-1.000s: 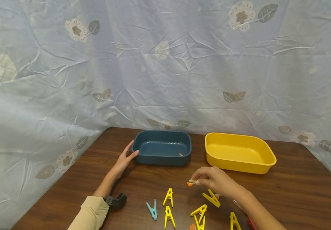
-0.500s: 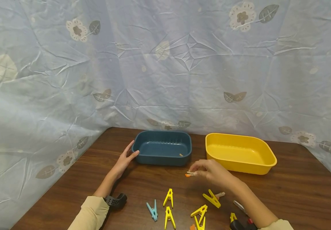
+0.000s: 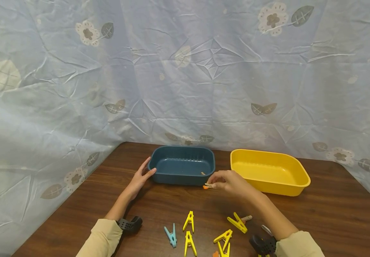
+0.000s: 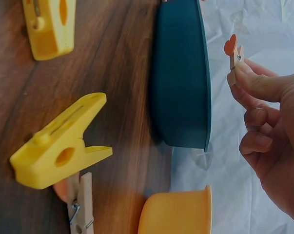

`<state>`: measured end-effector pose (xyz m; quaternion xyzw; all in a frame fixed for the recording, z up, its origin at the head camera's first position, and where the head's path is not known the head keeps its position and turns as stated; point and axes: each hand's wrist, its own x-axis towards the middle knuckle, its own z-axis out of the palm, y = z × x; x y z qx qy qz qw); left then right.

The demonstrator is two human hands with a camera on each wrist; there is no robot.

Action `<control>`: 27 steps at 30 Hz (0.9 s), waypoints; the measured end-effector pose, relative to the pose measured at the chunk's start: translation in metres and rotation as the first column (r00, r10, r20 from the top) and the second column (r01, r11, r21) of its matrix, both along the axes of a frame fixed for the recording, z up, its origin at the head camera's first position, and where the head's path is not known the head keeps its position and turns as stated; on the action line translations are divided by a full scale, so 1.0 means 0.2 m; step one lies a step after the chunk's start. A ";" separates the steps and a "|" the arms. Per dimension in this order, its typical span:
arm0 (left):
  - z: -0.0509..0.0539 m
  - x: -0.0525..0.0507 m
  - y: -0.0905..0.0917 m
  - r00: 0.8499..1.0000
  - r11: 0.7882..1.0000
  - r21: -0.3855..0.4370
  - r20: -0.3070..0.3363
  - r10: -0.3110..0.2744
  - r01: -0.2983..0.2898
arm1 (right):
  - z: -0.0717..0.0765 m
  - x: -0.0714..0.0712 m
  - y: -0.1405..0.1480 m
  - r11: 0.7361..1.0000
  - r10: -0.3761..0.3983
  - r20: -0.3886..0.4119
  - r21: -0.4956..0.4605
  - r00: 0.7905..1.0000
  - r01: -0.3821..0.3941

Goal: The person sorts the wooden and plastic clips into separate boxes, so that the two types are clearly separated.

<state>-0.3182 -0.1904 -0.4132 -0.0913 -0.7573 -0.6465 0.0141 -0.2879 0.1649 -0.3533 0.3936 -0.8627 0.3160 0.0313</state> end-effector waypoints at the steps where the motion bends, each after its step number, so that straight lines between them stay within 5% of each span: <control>1: -0.01 -0.01 0.00 1.000 1.000 0.004 -0.001 0.006 -0.006 | 0.00 -0.01 0.00 1.000 -0.005 0.000 0.000 1.000 0.005; 9: -0.08 -0.07 0.00 0.999 0.999 -0.005 -0.012 0.047 -0.047 | 0.01 -0.08 -0.04 0.998 -0.060 0.045 0.011 0.997 0.060; 20: 0.04 0.03 0.02 1.000 1.000 -0.010 -0.008 0.015 -0.015 | 0.01 -0.18 -0.11 0.992 -0.129 0.024 0.009 0.991 0.129; 27: -0.02 -0.02 0.00 1.000 1.000 0.010 -0.008 0.024 -0.024 | 0.04 -0.21 -0.17 0.984 -0.179 0.042 0.009 0.983 0.179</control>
